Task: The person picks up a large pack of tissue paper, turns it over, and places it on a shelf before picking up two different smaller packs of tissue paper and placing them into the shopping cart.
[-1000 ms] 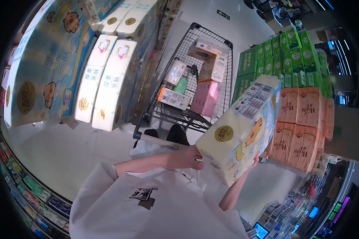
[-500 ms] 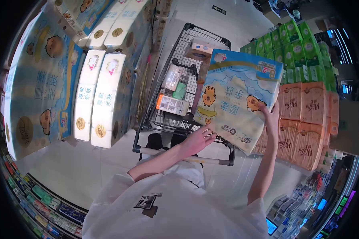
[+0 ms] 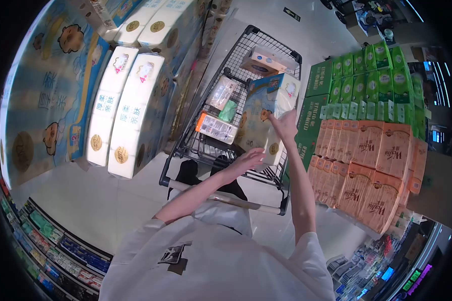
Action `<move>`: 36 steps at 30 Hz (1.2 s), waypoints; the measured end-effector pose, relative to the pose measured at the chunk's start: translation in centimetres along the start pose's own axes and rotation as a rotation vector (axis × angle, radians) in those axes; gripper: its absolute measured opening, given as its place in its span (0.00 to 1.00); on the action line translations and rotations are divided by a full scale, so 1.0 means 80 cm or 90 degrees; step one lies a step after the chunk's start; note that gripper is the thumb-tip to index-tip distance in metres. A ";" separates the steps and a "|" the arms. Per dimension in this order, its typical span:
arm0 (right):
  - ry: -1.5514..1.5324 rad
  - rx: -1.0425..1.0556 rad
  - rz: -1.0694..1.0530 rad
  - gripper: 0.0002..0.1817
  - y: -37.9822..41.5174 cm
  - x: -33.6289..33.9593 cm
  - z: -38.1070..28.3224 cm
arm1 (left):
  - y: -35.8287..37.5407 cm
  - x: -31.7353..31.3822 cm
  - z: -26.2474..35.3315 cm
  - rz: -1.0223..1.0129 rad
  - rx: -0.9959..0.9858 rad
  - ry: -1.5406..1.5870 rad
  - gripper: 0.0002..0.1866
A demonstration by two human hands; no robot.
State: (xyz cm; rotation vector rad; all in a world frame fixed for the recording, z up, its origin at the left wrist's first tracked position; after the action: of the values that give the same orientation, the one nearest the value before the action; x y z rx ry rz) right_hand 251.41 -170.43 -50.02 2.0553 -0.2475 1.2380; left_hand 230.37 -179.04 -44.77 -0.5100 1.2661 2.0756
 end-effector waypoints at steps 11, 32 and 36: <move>0.044 -0.079 0.022 0.62 -0.003 -0.122 0.014 | 0.029 0.045 0.001 0.094 -0.072 -0.281 0.22; 0.151 -0.044 -0.089 0.57 0.056 -0.191 0.046 | 0.041 0.085 0.001 0.218 -0.072 -1.012 0.20; 0.086 -0.091 -0.101 0.58 0.024 -0.178 0.061 | 0.043 0.080 0.004 0.257 -0.168 -1.034 0.15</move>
State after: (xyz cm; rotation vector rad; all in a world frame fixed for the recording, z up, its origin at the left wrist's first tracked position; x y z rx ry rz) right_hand 246.41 -177.71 -62.37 1.8236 -0.1041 1.2188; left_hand 223.43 -177.78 -46.37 1.2353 0.0756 1.9698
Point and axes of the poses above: each hand's wrist, its own y-axis away from the middle knuckle, its own x-axis out of the back of the hand, z = x × y, the point moved 3 cm from there along -y, towards the middle knuckle, and after that the axes turned 5 degrees about y, right-handed, at the moved point
